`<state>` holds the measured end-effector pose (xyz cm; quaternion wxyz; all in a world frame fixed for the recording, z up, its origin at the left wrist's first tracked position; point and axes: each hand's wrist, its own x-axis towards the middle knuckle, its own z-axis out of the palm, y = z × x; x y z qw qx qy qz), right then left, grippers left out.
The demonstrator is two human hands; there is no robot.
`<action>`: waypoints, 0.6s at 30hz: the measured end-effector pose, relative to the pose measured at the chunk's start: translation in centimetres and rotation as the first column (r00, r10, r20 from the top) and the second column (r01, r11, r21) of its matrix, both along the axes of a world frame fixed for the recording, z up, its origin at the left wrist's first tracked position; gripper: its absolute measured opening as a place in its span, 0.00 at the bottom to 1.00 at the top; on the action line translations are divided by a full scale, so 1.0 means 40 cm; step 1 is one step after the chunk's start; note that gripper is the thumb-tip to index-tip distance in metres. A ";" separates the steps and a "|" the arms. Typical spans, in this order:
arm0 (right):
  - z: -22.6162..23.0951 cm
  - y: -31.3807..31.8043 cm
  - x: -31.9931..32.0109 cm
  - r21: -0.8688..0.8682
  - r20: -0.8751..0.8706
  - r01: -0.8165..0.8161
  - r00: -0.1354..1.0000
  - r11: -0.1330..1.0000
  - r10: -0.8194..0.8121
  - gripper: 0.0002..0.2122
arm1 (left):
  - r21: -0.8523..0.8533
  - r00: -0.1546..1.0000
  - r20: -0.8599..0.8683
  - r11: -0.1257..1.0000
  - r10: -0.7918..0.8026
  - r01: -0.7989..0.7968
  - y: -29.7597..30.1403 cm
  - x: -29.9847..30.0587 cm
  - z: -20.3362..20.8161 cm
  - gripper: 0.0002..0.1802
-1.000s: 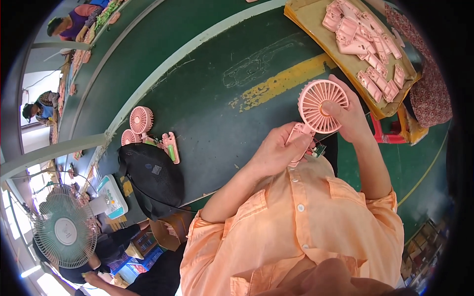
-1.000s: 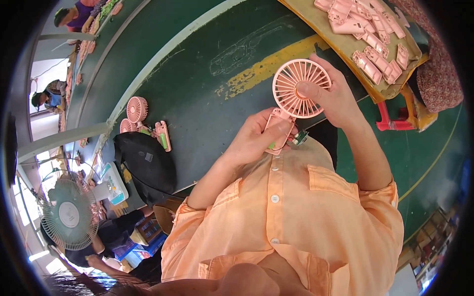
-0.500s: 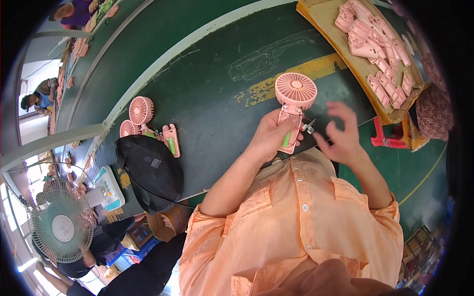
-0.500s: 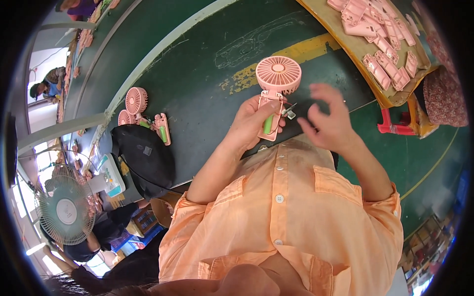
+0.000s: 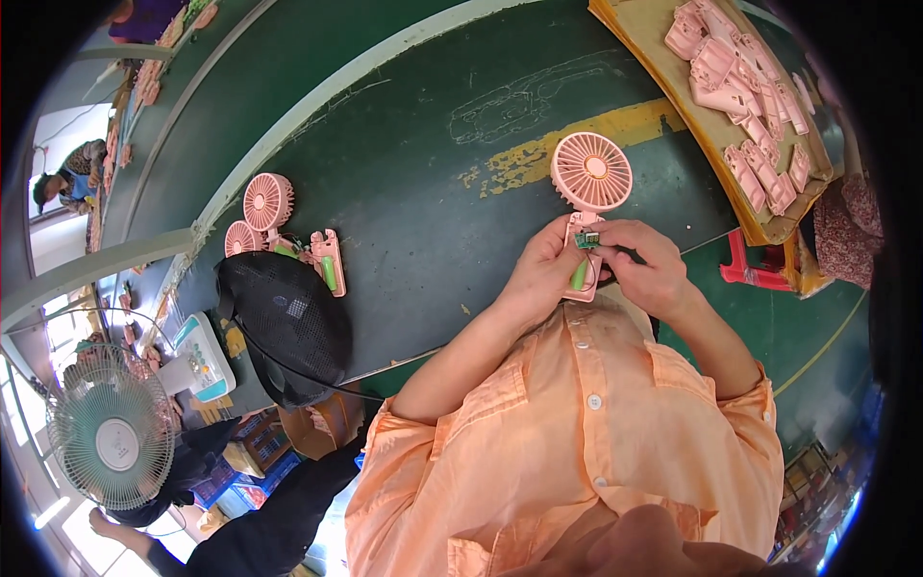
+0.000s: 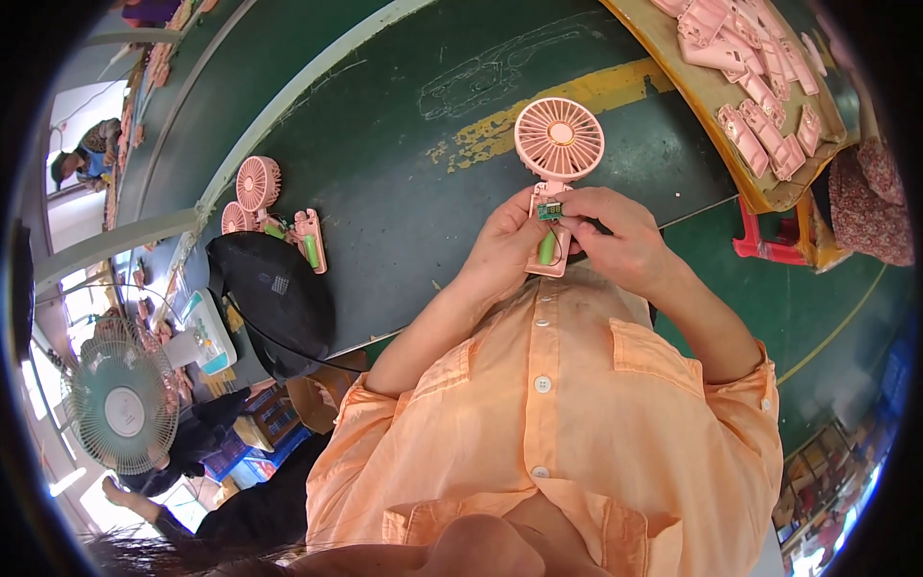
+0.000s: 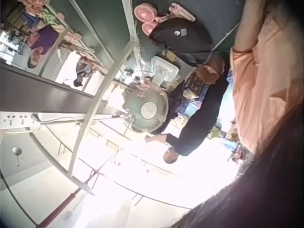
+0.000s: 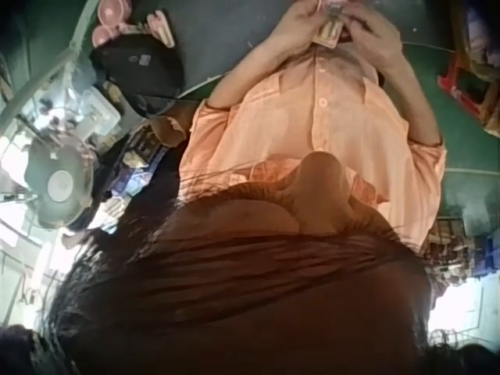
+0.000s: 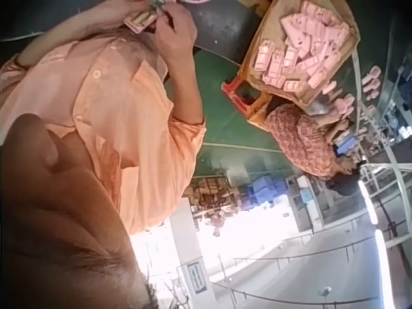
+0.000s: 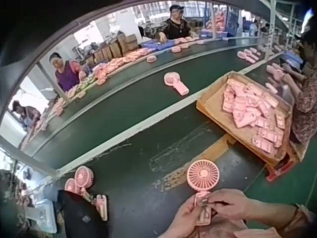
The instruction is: The person assembles handheld fans by hand, inserting batteries into the fan housing and then closing the fan casing.
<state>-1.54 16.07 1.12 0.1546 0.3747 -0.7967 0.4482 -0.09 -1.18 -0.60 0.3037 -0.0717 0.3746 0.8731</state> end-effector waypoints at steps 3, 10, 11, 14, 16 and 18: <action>-0.001 0.001 0.007 -0.018 0.150 0.064 0.987 0.998 -0.061 0.06 | 0.011 1.000 0.016 1.000 -0.013 0.013 -0.002 0.002 -0.003 0.15; 0.020 -0.002 0.016 0.116 -0.062 0.105 0.993 0.988 -0.098 0.08 | 0.106 0.996 -0.041 0.991 -0.077 0.081 -0.022 -0.003 -0.012 0.18; 0.014 -0.003 0.020 0.087 -0.016 0.115 0.993 0.990 -0.114 0.08 | 0.167 0.995 -0.044 0.982 -0.084 0.091 -0.023 -0.002 -0.014 0.19; 0.006 -0.005 0.024 0.073 -0.028 0.148 0.989 0.986 -0.146 0.09 | 0.129 0.994 -0.050 0.986 -0.097 0.102 -0.023 0.003 -0.008 0.19; 0.002 -0.008 0.026 0.069 -0.023 0.155 0.988 0.986 -0.154 0.08 | 0.123 0.994 -0.041 0.987 -0.097 0.101 -0.021 0.006 -0.009 0.19; -0.002 -0.010 0.021 0.066 -0.019 0.165 0.986 0.984 -0.164 0.08 | 0.117 0.994 -0.034 0.988 -0.099 0.103 -0.018 0.000 -0.010 0.19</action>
